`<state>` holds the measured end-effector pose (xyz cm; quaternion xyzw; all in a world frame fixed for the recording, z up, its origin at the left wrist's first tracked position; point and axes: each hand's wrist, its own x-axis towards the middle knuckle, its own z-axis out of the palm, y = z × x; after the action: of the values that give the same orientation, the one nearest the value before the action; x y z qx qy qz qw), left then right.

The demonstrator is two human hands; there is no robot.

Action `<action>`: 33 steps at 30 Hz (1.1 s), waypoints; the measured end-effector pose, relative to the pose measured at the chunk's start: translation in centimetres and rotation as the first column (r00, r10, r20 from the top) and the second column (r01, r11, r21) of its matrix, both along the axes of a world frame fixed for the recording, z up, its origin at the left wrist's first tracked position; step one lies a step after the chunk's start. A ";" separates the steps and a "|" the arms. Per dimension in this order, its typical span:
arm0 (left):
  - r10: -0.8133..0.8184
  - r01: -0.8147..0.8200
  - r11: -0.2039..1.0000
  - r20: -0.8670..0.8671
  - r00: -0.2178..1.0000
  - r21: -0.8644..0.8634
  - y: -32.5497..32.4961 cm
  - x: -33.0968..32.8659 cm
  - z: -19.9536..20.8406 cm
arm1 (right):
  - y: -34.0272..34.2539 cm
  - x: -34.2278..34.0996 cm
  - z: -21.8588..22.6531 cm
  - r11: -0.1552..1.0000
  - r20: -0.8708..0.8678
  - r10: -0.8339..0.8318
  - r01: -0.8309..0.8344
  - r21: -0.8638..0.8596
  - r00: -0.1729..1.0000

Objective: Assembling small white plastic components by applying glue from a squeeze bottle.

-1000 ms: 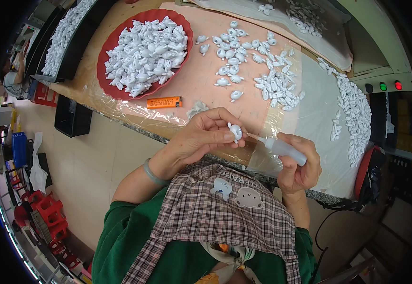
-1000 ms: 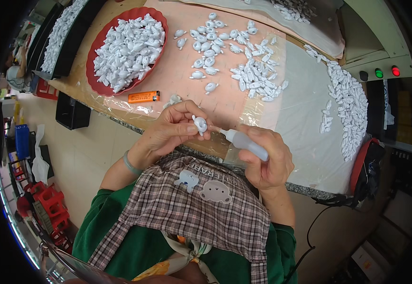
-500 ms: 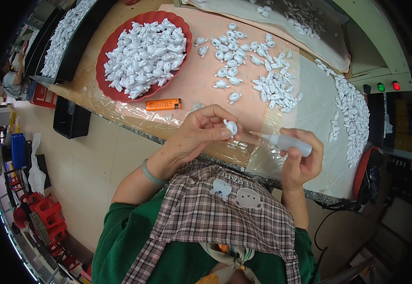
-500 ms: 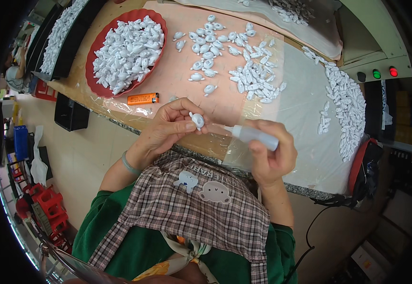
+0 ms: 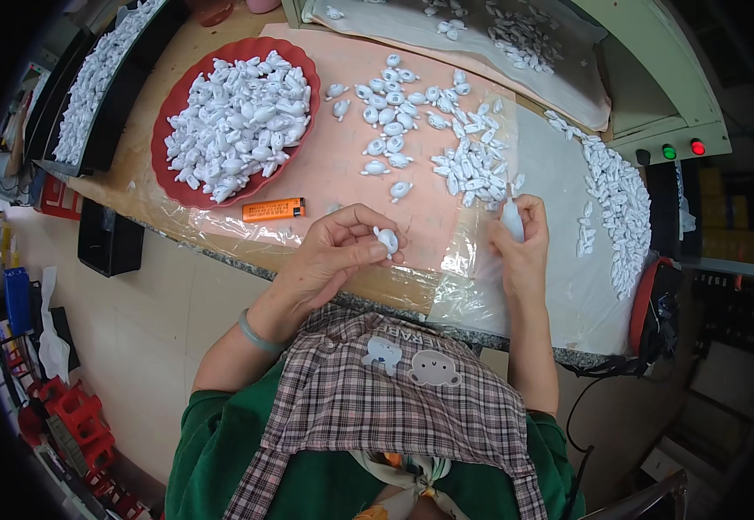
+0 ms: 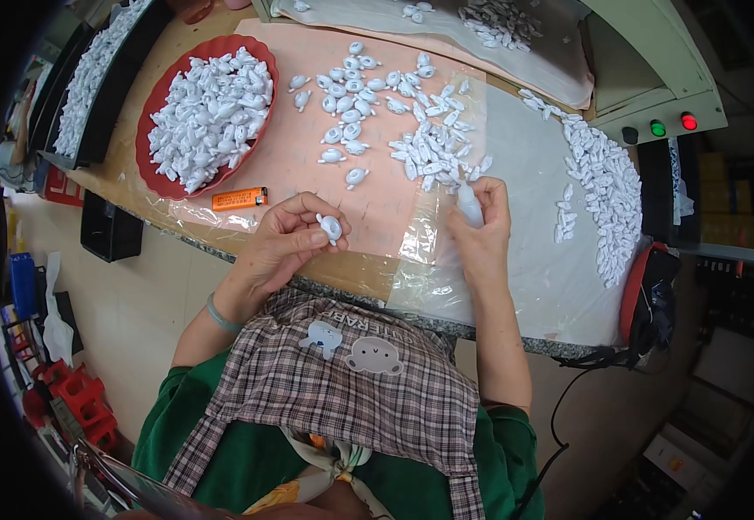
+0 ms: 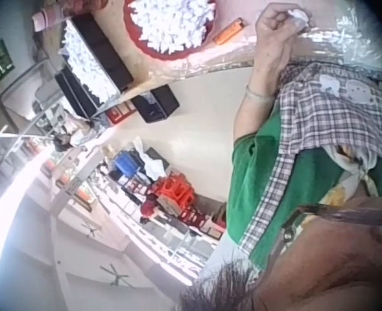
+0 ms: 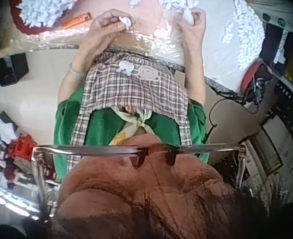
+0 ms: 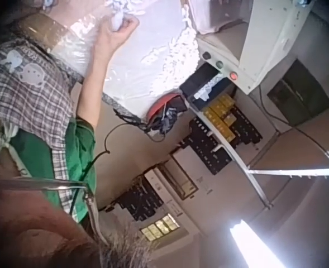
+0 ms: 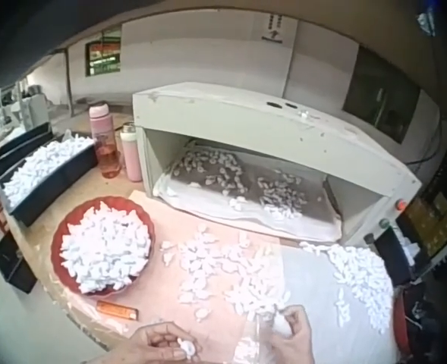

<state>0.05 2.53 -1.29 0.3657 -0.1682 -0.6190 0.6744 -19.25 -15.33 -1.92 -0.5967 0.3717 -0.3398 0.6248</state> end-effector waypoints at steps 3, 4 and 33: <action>-0.005 0.005 1.000 0.000 1.000 0.004 0.1 0.1 0.0 | -0.4 0.8 -0.1 0.903 -0.307 -0.053 -0.086 -0.422 0.950; -0.007 0.007 1.000 0.002 1.000 0.001 0.1 0.1 -0.2 | -0.3 1.2 0.2 0.786 -0.421 -0.083 -0.201 -0.585 0.903; -0.048 0.031 0.997 0.271 0.961 0.066 0.1 -1.2 -0.2 | 5.0 2.0 3.5 0.927 -0.061 0.355 -0.344 0.148 0.933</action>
<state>-1.12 2.63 -1.46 0.4642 -0.2476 -0.5810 0.6210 -17.24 -10.30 1.55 -0.6241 0.3083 -0.1709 0.6973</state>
